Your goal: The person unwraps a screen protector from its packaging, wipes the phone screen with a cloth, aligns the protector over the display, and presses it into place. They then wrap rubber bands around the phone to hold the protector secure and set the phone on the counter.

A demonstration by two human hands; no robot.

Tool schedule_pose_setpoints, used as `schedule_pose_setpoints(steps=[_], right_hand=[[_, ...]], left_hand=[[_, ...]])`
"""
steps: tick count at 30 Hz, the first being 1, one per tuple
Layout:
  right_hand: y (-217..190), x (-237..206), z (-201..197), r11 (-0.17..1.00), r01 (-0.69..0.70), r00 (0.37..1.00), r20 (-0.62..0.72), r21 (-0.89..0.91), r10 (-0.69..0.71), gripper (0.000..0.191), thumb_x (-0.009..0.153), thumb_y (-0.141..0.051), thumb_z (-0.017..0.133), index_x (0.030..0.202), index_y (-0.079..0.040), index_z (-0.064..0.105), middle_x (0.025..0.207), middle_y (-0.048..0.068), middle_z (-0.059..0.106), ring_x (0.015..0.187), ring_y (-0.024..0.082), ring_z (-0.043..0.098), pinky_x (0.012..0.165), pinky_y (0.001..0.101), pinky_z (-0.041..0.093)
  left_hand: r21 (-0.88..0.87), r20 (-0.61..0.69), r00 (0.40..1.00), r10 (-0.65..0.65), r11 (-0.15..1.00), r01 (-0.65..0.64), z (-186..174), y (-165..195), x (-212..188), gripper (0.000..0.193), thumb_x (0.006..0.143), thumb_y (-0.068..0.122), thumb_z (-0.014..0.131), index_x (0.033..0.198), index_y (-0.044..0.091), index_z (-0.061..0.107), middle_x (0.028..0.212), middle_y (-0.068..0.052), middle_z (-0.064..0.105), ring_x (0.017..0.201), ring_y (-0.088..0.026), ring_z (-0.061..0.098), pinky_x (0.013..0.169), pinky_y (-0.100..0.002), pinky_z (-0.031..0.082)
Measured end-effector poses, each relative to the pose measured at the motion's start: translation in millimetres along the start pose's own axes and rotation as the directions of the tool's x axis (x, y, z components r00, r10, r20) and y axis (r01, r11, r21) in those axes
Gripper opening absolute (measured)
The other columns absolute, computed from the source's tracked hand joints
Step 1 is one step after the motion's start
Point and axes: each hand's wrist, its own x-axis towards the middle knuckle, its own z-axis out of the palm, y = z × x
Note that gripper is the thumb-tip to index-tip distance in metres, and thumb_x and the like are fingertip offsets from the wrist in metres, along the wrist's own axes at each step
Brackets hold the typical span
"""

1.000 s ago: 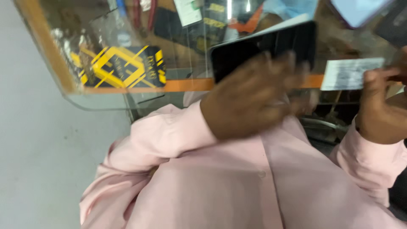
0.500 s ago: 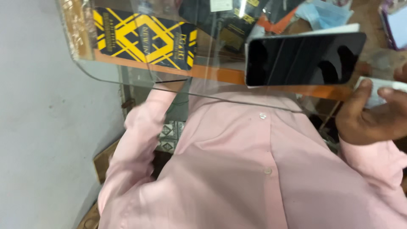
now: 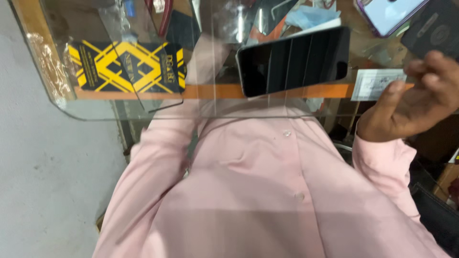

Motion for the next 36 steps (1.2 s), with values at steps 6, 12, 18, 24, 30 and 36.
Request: schedule_pose_setpoints(steps=[6,12,18,24,30,36], right_hand=[[0.0,-16.7,2.2,0.992,-0.071,0.984,-0.154,0.103,0.086,0.025,0.113,-0.007,0.055,0.136,-0.01,0.046,0.144,0.013,0.055,0.116,0.024,0.059,0.098,0.036,0.05],[1.8,-28.8,-9.5,0.991,-0.082,0.972,-0.209,0.105,0.103,0.028,0.104,-0.024,0.058,0.123,-0.004,0.052,0.126,0.018,0.061,0.113,0.033,0.059,0.101,0.0459,0.048],[-51.7,54.9,11.0,0.889,0.229,0.815,0.578,-0.398,0.049,0.091,0.097,-0.066,0.064,0.151,0.005,0.046,0.157,0.029,0.034,0.146,0.058,0.031,0.123,0.0667,0.024],[-85.7,69.5,84.7,0.707,0.672,0.451,0.879,-0.219,-0.156,0.103,0.093,-0.086,0.032,0.166,-0.014,0.042,0.174,0.013,0.025,0.16,0.036,0.01,0.129,0.056,0.0],[-74.6,59.7,55.7,0.874,0.141,0.669,0.695,-0.466,0.263,0.113,0.1,-0.087,0.034,0.161,0.009,0.038,0.169,0.026,0.023,0.158,0.043,0.012,0.127,0.0631,0.006],[-100.9,62.8,91.2,0.942,0.284,0.477,0.879,-0.179,0.023,0.098,0.099,-0.073,0.045,0.162,0.003,0.044,0.171,0.02,0.027,0.157,0.043,0.018,0.124,0.0613,0.013]], left_hand=[[0.131,-0.046,0.981,-0.188,0.973,0.192,-19.4,-59.4,-107.1,0.023,0.086,0.013,0.067,0.107,0.007,0.076,0.1,-0.017,0.072,0.092,-0.038,0.068,0.078,-0.047,0.054],[0.129,0.084,0.974,-0.213,0.971,0.201,-37.3,-54.3,-190.2,0.025,0.084,0.008,0.069,0.108,0.005,0.075,0.1,-0.018,0.071,0.092,-0.039,0.068,0.079,-0.048,0.054],[-0.318,0.383,0.923,-0.017,0.936,0.149,-110.8,20.4,-199.8,0.014,0.083,0.006,0.071,0.097,0.003,0.07,0.101,-0.014,0.068,0.091,-0.033,0.071,0.076,-0.042,0.058],[-0.341,0.153,0.966,0.207,0.929,-0.145,-88.8,54.3,-117.7,0.015,0.086,0.003,0.064,0.099,-0.003,0.061,0.145,-0.039,0.043,0.139,-0.055,0.044,0.117,-0.06,0.039],[-0.422,0.112,0.978,0.179,0.899,-0.116,-65.9,47.9,-109.8,0.01,0.104,0.006,0.054,0.104,-0.002,0.061,0.161,-0.029,0.042,0.149,-0.047,0.046,0.124,-0.051,0.042],[-0.469,0.11,0.972,0.206,0.873,-0.132,-64.4,38.4,-115.5,0.007,0.104,0.003,0.058,0.105,-0.003,0.058,0.164,-0.037,0.025,0.151,-0.05,0.039,0.126,-0.049,0.041]])
